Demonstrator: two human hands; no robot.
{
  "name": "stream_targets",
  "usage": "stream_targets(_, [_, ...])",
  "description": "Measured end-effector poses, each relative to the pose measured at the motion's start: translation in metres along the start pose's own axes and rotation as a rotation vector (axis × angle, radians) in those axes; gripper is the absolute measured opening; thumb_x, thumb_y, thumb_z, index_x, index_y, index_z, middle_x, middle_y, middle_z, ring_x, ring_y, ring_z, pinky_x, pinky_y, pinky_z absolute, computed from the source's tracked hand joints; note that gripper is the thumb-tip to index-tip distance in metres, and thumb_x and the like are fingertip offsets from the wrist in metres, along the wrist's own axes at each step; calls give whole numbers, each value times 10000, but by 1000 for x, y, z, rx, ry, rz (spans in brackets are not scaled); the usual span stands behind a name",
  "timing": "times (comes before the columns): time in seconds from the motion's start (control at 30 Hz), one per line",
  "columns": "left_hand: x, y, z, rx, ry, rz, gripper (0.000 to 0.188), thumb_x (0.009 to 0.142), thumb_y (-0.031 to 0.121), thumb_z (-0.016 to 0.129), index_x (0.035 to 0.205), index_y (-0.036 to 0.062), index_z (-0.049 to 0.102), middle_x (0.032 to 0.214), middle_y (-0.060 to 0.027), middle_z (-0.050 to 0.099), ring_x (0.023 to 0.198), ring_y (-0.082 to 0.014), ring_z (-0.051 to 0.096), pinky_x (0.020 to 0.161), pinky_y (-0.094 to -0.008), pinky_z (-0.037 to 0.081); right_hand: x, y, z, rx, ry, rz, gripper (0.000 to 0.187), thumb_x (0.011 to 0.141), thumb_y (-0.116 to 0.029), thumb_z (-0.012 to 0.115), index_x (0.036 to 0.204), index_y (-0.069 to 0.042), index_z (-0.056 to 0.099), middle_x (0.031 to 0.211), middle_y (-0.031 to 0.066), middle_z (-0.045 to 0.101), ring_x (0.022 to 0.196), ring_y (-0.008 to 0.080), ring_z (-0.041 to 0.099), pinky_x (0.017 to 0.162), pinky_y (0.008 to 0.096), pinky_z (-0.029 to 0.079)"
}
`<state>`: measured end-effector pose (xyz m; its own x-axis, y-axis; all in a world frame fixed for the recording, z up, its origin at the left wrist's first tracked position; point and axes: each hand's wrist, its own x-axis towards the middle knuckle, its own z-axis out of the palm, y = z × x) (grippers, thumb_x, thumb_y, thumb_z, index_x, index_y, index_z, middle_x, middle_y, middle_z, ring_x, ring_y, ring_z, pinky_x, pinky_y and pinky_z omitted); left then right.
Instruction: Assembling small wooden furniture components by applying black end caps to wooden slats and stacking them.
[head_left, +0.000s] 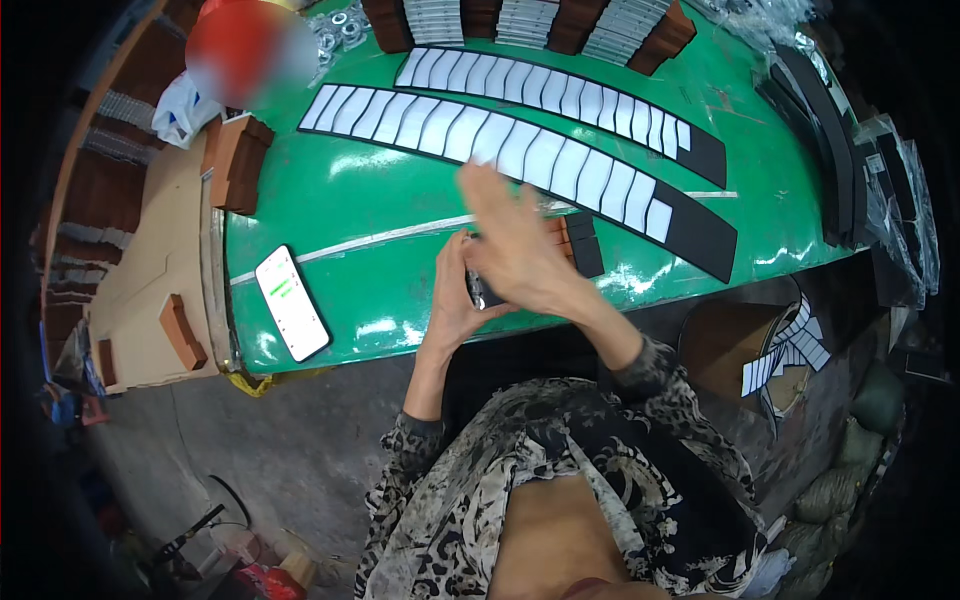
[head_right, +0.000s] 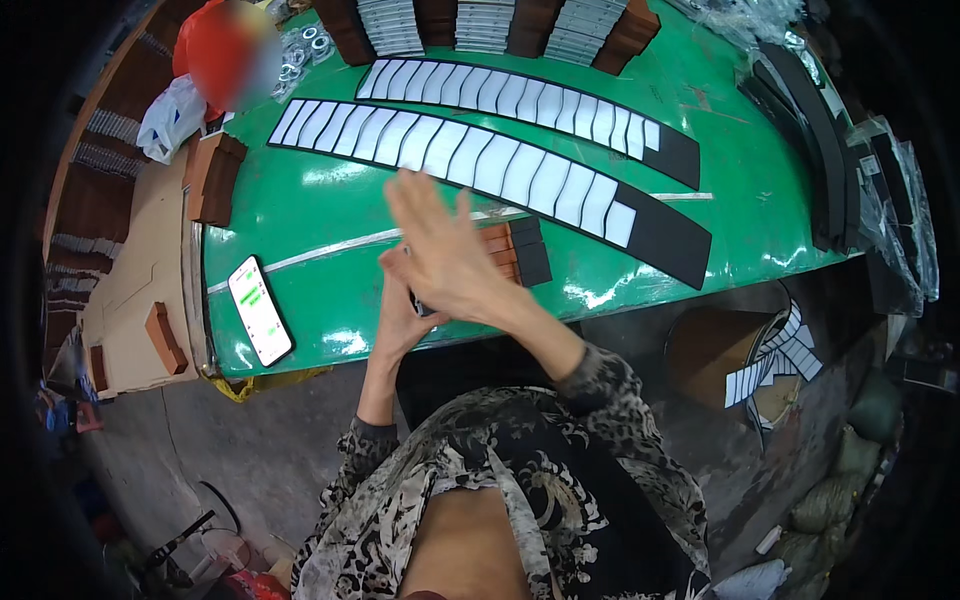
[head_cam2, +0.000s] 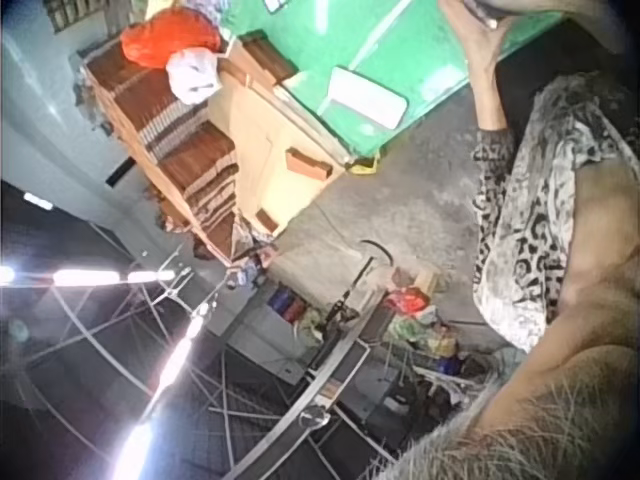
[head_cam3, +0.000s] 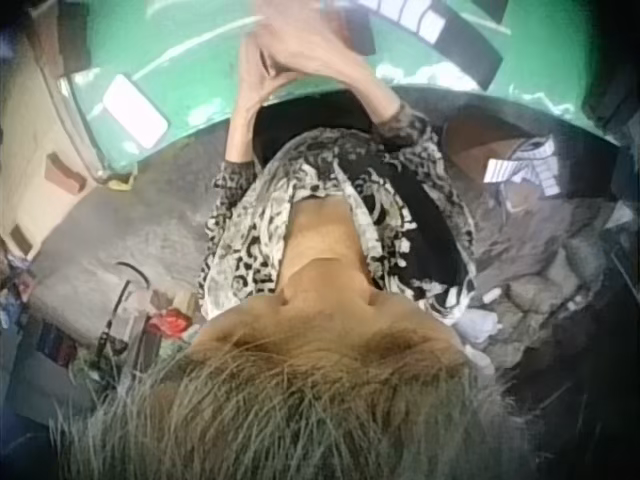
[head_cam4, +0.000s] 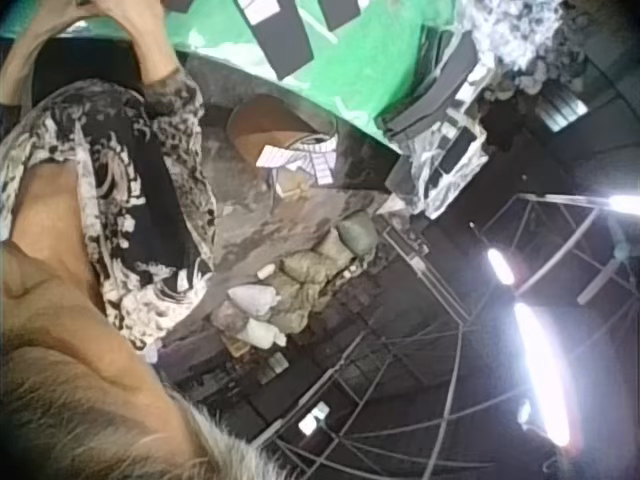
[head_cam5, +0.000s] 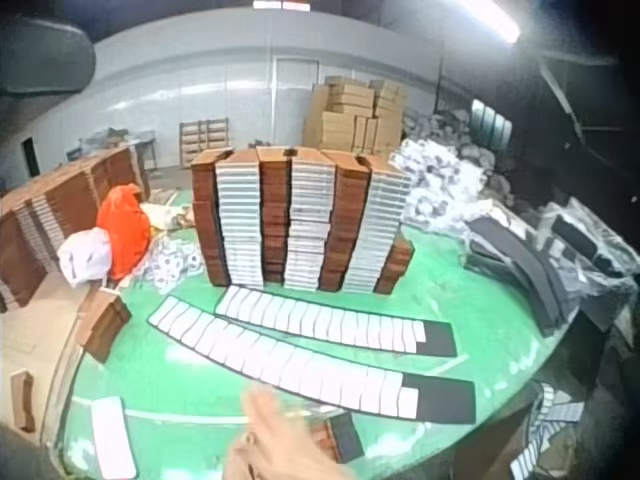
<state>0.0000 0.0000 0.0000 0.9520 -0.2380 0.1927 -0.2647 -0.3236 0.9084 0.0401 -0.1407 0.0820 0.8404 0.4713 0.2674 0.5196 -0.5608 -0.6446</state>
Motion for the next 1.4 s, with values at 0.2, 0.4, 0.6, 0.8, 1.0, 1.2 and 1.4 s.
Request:
stream_targets(0.2, [-13,15,2,211,67,-7,1172,445,229,916,1376,-33,254,1322,-213,385,1225,-377,383,1035,-427,338,-55,56,-22,-236,17,184,660,916,-343,465,1443,-23,228,1507,174,215,1395,376,169,1086,597,113])
stream_targets(0.4, [-18,8,-2,233,26,-41,1150,466,208,909,1375,-29,246,1318,-240,375,1227,-387,378,1027,-438,340,-62,59,-56,3,60,100,653,910,-359,471,1437,-43,250,1505,156,226,1391,362,191,1073,616,138])
stream_targets(0.6, [-13,13,-6,268,-12,-53,1176,486,217,903,1398,-46,209,1285,-211,401,1203,-347,424,1023,-389,351,-72,73,-30,-195,-87,151,630,937,-426,429,1409,-37,277,1434,167,310,1375,357,210,1031,672,169])
stream_targets(0.8, [-12,21,-5,184,26,-56,1088,501,245,889,1361,-43,288,1214,-197,447,1137,-350,461,971,-409,383,-88,84,-69,50,-211,-59,974,680,-471,718,1419,-33,259,1396,243,315,1329,384,274,1080,463,264])
stream_targets(1.0, [10,73,-25,357,-190,18,1115,525,329,873,1392,-29,269,1221,-197,477,1149,-331,476,988,-401,379,-119,70,-84,56,-183,53,944,588,-298,763,1377,-32,320,1291,201,426,1179,369,447,981,428,400])
stream_targets(1.2, [69,112,-17,-347,-376,-316,972,768,453,694,1457,21,163,1186,-159,523,1096,-263,524,945,-385,414,-168,66,-74,1038,-12,494,686,733,-272,739,1296,0,457,1187,102,538,1136,213,510,956,370,412])
stream_targets(1.4, [57,62,14,-162,54,-230,525,931,286,524,1374,47,376,1104,-108,568,995,-199,562,862,-349,462,-162,74,-152,1228,448,466,593,765,-272,696,1230,35,491,1121,86,570,1056,163,551,905,321,453])
